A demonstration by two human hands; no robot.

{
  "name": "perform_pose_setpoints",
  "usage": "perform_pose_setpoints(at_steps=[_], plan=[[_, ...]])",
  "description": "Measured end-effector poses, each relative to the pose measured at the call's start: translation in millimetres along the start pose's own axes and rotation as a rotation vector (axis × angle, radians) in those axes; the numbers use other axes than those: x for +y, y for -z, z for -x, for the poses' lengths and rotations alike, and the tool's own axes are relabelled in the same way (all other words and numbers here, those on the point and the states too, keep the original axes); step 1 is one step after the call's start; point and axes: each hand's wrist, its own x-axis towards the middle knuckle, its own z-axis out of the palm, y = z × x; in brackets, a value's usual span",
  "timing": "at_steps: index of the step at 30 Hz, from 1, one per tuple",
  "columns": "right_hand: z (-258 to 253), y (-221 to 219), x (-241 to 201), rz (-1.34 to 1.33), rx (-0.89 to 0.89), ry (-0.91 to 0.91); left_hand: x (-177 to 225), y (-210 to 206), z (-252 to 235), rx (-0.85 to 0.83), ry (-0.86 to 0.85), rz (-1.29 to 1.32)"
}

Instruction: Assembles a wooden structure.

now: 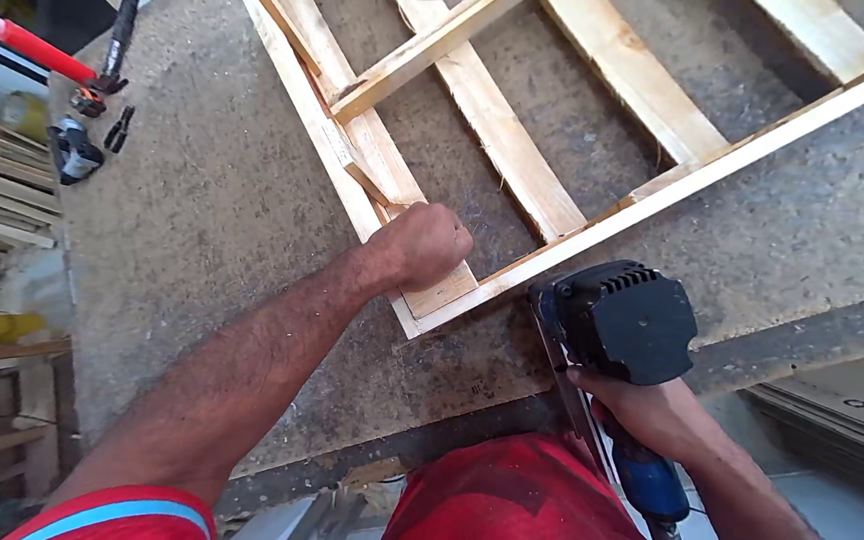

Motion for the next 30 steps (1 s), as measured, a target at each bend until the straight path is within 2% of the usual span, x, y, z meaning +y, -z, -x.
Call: perform_pose_setpoints(at_steps=[7, 10, 18, 23, 30], plan=[[0, -2, 0, 0.027, 0.006, -0.023, 2, -2, -5, -0.032, -0.03, -0.075], [1, -1, -2, 0.02, 0.003, -0.043, -4, -2, -4, -0.021, -0.078, -0.021], [-3, 9, 1, -0.107, -0.008, 0.05, -1, -2, -4, -0.017, -0.04, -0.041], [-4, 17, -1, -0.113, -0.006, -0.007, 0, -2, -3, -0.014, -0.041, -0.046], [-5, 22, -1, -0.141, 0.014, 0.007, -1, 1, -2, -0.005, -0.039, -0.043]])
